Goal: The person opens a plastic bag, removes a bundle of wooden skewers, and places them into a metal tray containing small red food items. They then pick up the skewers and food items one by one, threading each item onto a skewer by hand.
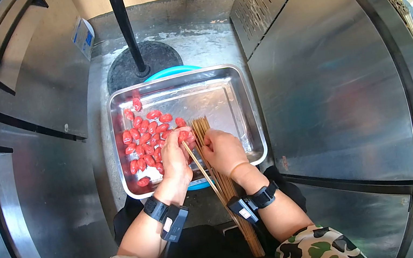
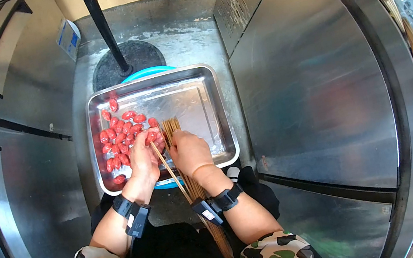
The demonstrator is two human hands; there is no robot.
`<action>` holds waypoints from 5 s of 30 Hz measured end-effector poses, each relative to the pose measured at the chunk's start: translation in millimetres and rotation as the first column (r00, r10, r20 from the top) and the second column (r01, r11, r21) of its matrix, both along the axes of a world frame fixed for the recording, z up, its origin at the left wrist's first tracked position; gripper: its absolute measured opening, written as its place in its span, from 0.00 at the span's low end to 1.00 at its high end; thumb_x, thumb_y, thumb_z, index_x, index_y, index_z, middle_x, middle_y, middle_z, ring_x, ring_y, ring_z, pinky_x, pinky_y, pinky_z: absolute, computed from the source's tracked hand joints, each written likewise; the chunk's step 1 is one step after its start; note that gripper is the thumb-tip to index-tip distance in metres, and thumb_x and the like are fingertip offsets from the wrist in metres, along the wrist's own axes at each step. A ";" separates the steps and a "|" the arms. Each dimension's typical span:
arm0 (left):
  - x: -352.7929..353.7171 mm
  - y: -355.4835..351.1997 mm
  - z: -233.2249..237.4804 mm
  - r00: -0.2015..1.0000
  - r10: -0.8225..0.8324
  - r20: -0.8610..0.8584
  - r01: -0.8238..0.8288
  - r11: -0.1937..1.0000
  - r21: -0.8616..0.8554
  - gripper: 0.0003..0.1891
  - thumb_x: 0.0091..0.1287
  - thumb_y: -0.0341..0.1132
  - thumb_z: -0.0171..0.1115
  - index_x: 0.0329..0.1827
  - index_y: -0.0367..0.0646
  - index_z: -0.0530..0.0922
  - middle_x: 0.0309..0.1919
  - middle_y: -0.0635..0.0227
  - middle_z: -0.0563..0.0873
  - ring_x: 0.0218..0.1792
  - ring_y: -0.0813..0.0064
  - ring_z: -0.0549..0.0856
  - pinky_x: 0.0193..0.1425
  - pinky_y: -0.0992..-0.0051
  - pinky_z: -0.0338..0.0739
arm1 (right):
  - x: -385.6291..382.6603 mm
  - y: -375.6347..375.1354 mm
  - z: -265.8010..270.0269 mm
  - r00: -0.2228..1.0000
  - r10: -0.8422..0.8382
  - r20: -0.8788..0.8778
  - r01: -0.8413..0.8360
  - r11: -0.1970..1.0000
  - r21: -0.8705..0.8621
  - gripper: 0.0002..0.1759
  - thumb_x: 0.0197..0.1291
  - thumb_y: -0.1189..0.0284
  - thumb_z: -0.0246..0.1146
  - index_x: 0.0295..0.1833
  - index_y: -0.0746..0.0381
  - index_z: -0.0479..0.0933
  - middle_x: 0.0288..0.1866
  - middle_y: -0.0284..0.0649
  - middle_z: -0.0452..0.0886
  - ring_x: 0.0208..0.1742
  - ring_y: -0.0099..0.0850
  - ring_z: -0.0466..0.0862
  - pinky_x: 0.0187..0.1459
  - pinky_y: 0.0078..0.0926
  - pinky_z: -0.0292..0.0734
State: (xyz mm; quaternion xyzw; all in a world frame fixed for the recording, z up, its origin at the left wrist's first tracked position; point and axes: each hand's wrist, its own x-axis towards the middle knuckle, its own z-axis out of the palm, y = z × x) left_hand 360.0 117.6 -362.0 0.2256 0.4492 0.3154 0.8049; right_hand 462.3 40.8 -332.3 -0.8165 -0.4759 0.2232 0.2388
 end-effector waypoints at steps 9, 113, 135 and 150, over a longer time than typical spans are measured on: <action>1.4 -1.0 9.2 0.999 -0.036 0.012 0.037 0.999 -0.028 0.12 0.65 0.40 0.53 0.41 0.43 0.78 0.35 0.71 0.81 0.36 0.78 0.79 0.41 0.77 0.73 | 1.5 -1.0 -5.3 0.889 -0.037 -0.457 0.116 0.983 0.145 0.08 0.51 0.71 0.64 0.32 0.64 0.73 0.24 0.44 0.80 0.28 0.36 0.81 0.31 0.32 0.75; 15.3 0.2 29.6 1.000 0.006 0.002 -0.006 0.961 0.277 0.15 0.69 0.44 0.52 0.40 0.40 0.76 0.25 0.73 0.76 0.24 0.85 0.73 0.26 0.84 0.67 | -25.9 0.5 -2.2 0.549 -0.031 -0.835 0.229 0.967 0.114 0.11 0.67 0.71 0.50 0.33 0.60 0.74 0.18 0.25 0.67 0.18 0.14 0.63 0.19 0.14 0.57; 2.1 -4.9 7.5 1.000 0.016 0.022 -0.018 0.994 0.103 0.10 0.69 0.37 0.50 0.37 0.42 0.78 0.27 0.76 0.78 0.27 0.88 0.73 0.30 0.85 0.67 | 22.5 -10.9 7.6 0.967 -0.014 -0.256 0.039 0.995 0.092 0.07 0.57 0.70 0.61 0.38 0.62 0.76 0.25 0.39 0.78 0.25 0.29 0.79 0.29 0.25 0.74; 6.2 -9.0 7.6 0.999 -0.025 -0.040 0.031 0.988 0.151 0.11 0.68 0.39 0.51 0.38 0.45 0.80 0.30 0.78 0.80 0.28 0.90 0.70 0.31 0.85 0.60 | 19.1 -9.7 2.8 0.993 -0.115 -0.018 0.115 0.993 -0.020 0.07 0.48 0.72 0.63 0.31 0.63 0.74 0.23 0.44 0.78 0.27 0.42 0.80 0.31 0.34 0.75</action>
